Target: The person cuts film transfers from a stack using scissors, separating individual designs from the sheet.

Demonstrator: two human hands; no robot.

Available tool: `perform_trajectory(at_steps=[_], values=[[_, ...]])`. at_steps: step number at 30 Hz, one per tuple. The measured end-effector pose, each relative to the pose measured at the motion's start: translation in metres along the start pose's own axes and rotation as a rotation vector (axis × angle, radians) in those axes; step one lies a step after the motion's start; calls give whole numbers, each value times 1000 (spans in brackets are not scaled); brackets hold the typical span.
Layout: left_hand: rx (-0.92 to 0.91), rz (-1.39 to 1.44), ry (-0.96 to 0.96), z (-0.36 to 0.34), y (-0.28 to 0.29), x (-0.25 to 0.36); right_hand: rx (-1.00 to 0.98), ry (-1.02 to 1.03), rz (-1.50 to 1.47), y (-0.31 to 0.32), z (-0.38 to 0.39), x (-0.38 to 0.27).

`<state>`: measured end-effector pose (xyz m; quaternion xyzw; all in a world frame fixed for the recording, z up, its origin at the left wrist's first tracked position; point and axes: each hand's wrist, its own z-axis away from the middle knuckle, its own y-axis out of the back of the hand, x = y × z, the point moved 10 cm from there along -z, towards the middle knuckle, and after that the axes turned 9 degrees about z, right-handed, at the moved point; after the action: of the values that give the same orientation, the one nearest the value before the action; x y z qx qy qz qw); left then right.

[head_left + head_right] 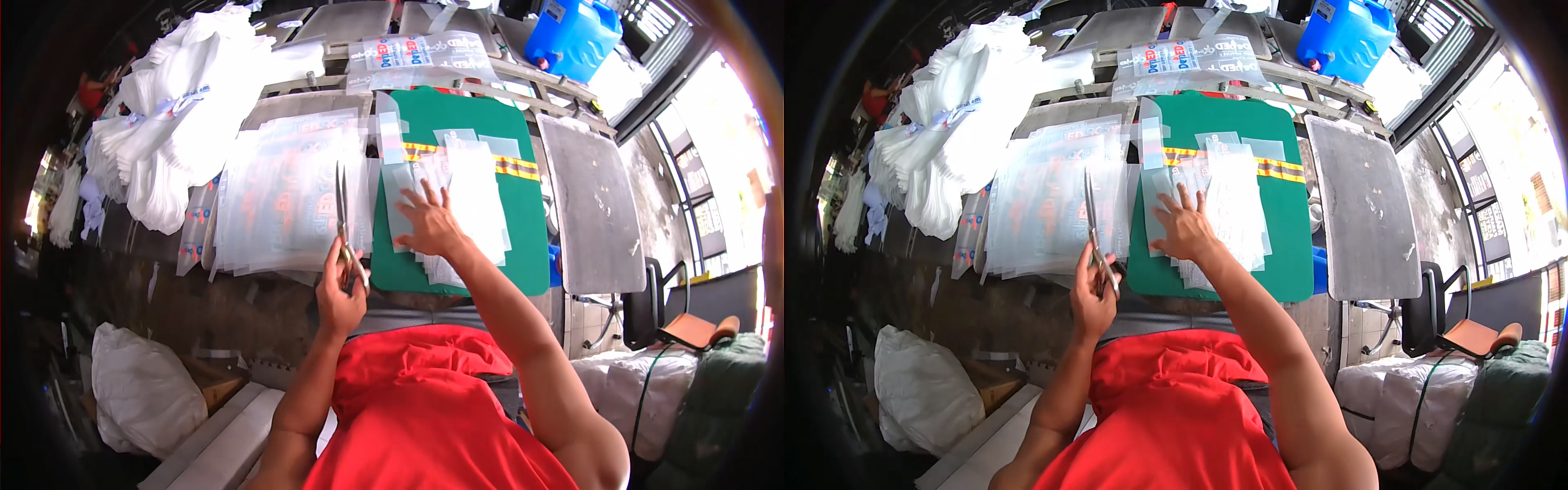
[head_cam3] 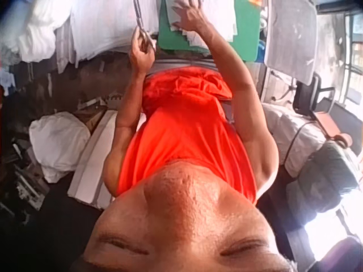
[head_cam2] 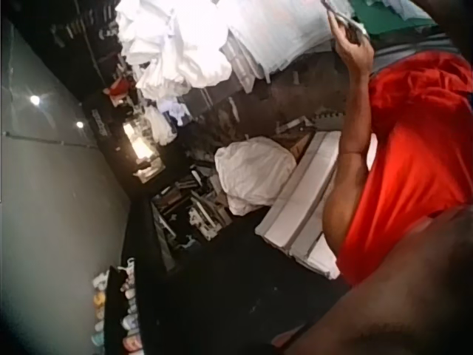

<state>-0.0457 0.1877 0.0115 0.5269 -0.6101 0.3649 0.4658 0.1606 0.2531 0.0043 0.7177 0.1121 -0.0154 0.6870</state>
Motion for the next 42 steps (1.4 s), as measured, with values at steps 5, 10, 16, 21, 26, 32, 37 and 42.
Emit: perform_trajectory(at_steps=[5,10,16,21,26,32,37,42], values=[[73,-7,73,44,49,-8,26,11,-19,-6,-39,-2],[148,-80,69,72,85,-15,-377,261,51,-8,-78,-36],[190,-10,149,90,105,-20,712,184,-1240,198,-154,74],[239,-54,172,105,116,-47,980,85,-460,232,-103,39],[233,-73,166,100,109,-32,688,229,-291,129,-54,-9],[276,13,77,86,103,-25,592,-106,-309,74,38,43],[300,58,38,35,94,-19,508,-142,-163,73,80,61],[351,97,-12,17,90,-8,387,64,-302,44,59,-4]])
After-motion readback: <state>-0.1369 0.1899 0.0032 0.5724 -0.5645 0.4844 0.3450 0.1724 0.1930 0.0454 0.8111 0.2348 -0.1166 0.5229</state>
